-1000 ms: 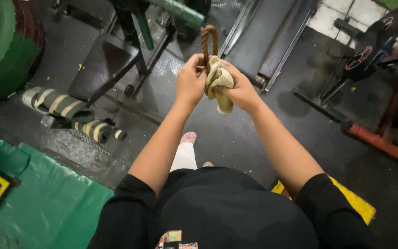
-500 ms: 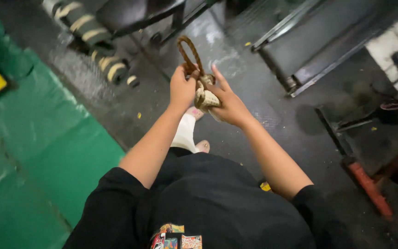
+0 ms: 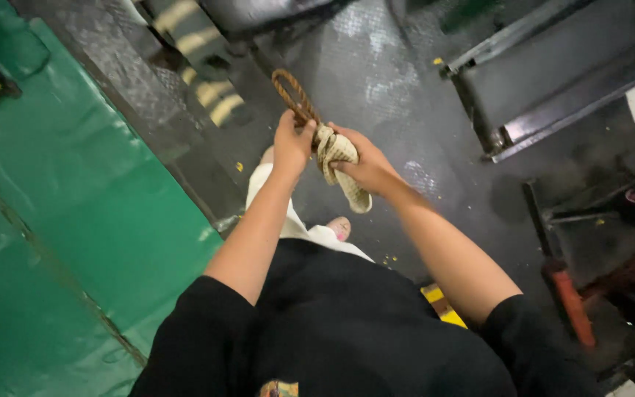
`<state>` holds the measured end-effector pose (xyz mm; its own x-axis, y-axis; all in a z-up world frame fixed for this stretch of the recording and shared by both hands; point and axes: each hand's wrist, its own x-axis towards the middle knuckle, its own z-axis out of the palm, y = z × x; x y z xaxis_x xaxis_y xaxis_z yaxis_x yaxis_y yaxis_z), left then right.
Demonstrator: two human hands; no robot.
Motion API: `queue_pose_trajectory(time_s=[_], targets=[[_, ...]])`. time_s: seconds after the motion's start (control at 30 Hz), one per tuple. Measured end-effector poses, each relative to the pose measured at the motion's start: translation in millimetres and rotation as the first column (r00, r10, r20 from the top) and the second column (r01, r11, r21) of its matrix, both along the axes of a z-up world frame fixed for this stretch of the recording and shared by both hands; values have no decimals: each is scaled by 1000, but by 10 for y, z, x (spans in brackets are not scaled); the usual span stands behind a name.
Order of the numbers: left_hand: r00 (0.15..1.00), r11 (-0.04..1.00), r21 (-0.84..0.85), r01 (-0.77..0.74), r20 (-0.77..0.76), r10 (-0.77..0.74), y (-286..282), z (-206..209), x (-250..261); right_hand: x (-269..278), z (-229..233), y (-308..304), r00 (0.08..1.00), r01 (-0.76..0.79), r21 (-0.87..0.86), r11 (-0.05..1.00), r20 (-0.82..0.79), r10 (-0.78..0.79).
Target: Wiping down gym machines and attachments using a spray bottle and a cloth.
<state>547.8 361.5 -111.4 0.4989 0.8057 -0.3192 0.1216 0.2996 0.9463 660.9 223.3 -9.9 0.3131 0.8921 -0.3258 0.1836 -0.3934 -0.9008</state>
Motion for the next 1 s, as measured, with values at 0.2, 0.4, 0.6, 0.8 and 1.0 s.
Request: queue_pose_trajectory(time_s=[0.2,0.4,0.6,0.8,1.0], targets=[[964,970,216,113,-258,-54,1278,-447,-4,29,-770,1312,977,54,50,997,-207,-42],[936,982,150,116,-347,-58,2136,-1151,66,46,-1008,2382,945,112,-75,991,-299,-130],[953,971,227,77,-303,-4,2662,-1302,248,227,-1213,3120,971,71,-168,983,-213,-107],[947,979,179,93,-320,-31,2884,-1543,371,485,-1774,3523,929,37,-157,987,-358,-92],[946,994,57,92,-317,-69,3051,-1230,400,482,-1850,3738,969,50,-354,934,-210,-131]])
